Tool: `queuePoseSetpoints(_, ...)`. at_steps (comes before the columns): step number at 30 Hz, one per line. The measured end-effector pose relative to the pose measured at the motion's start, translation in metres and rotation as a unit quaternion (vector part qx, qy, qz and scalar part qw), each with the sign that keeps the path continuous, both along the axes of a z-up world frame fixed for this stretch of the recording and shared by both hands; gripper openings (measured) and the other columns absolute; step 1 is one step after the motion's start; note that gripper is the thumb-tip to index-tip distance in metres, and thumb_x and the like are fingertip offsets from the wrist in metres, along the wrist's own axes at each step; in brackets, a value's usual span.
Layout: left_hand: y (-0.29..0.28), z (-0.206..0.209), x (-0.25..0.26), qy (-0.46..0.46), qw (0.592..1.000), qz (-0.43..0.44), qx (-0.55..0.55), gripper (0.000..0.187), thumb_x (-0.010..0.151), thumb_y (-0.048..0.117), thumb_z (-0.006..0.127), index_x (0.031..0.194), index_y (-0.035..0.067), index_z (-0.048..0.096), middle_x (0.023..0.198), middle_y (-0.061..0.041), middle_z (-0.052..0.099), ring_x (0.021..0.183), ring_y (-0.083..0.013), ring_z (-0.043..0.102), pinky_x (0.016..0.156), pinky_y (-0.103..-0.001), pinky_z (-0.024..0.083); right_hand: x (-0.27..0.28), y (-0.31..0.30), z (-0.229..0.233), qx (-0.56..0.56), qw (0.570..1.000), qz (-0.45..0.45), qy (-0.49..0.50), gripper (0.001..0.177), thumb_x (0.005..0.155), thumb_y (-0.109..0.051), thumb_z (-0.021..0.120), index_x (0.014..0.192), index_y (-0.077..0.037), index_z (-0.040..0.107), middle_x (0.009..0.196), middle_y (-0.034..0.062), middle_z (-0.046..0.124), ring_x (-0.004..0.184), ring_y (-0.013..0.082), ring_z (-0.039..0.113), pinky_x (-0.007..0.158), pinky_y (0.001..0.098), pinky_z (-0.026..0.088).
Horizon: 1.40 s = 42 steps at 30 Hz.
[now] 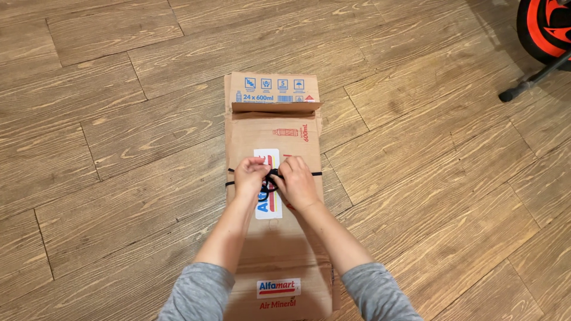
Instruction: The person stacks flattened cardboard boxes and a pink product box on the floor, wraps a black cord around the stack, and ties it into a knot. They then carry the bundled stack across the room and set it down near a wall next to an orange bucket.
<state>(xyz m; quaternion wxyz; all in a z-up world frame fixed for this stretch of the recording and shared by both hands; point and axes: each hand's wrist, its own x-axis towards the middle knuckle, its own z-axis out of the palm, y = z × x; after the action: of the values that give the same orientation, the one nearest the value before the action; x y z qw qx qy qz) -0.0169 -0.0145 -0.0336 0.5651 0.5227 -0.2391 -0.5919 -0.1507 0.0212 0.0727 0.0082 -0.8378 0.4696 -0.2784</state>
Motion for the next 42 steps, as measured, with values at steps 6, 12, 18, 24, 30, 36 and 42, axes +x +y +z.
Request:
queuePoseSetpoints(6,-0.005,0.016,0.015,-0.059,0.993,0.09,0.047,0.02,0.087,-0.005,0.069,0.098,0.006,0.057,0.085,-0.006,0.065,0.065,-0.0137,0.063,0.055,-0.027,0.053,-0.013,0.016,0.008,0.05,0.998,-0.043,-0.015,0.021,0.082,-0.022,0.08,0.08,-0.005,0.068,0.097,0.0096,0.061,0.103,0.0315,0.054,0.091,0.0428,0.045)
queuePoseSetpoints(12,-0.008,0.011,0.023,-0.088,0.984,0.148,0.039,0.022,0.088,-0.006,0.07,0.098,0.006,0.055,0.083,-0.004,0.061,0.065,-0.0136,0.063,0.057,-0.027,0.053,-0.026,0.012,0.0,0.104,0.993,-0.049,-0.034,0.023,0.081,-0.023,0.081,0.073,-0.005,0.068,0.095,0.0071,0.063,0.103,0.03,0.051,0.097,0.0429,0.038)
queuePoseSetpoints(18,-0.021,-0.028,0.032,-0.062,0.979,0.193,0.009,0.03,0.086,-0.008,0.07,0.1,0.009,0.049,0.083,-0.003,0.059,0.071,-0.0131,0.059,0.061,-0.027,0.048,-0.037,0.014,-0.009,0.154,0.985,-0.045,-0.059,0.024,0.082,-0.024,0.08,0.07,-0.007,0.068,0.092,0.0055,0.062,0.104,0.0283,0.049,0.1,0.042,0.034)
queuePoseSetpoints(24,-0.034,-0.064,0.056,-0.057,0.967,0.25,0.001,0.034,0.085,-0.013,0.066,0.099,0.01,0.046,0.087,-0.001,0.052,0.078,-0.0119,0.05,0.066,-0.027,0.043,-0.052,0.014,-0.012,0.21,0.976,-0.037,-0.038,0.025,0.084,-0.025,0.08,0.071,-0.008,0.068,0.09,0.004,0.061,0.106,0.0265,0.048,0.101,0.0425,0.032)
queuePoseSetpoints(30,-0.027,-0.072,0.066,-0.076,0.981,0.177,-0.022,0.031,0.086,-0.006,0.072,0.102,0.009,0.05,0.091,-0.004,0.059,0.081,-0.0133,0.057,0.073,-0.027,0.048,-0.061,0.01,-0.026,0.226,0.97,-0.061,-0.063,0.025,0.083,-0.029,0.081,0.075,-0.008,0.07,0.098,0.0053,0.061,0.11,0.0273,0.047,0.106,0.0426,0.034)
queuePoseSetpoints(36,0.015,-0.053,0.081,-0.19,0.978,0.031,0.077,0.057,0.091,0.033,0.074,0.134,0.003,0.049,0.128,-0.018,0.062,0.114,-0.026,0.062,0.095,-0.038,0.051,-0.081,-0.001,-0.035,0.267,0.884,-0.297,-0.241,0.079,0.075,-0.037,0.087,0.135,-0.003,0.05,0.126,0.0201,0.057,0.123,0.0348,0.051,0.1,0.0502,0.046)
queuePoseSetpoints(42,0.039,-0.028,0.063,-0.159,0.976,-0.02,0.149,0.084,0.083,0.052,0.076,0.144,0.002,0.045,0.14,-0.022,0.057,0.124,-0.0307,0.06,0.1,-0.042,0.05,-0.092,-0.002,-0.045,0.538,0.674,-0.257,-0.436,0.104,0.067,-0.032,0.09,0.15,-0.007,0.032,0.138,0.0223,0.061,0.122,0.0306,0.065,0.096,0.0474,0.058)
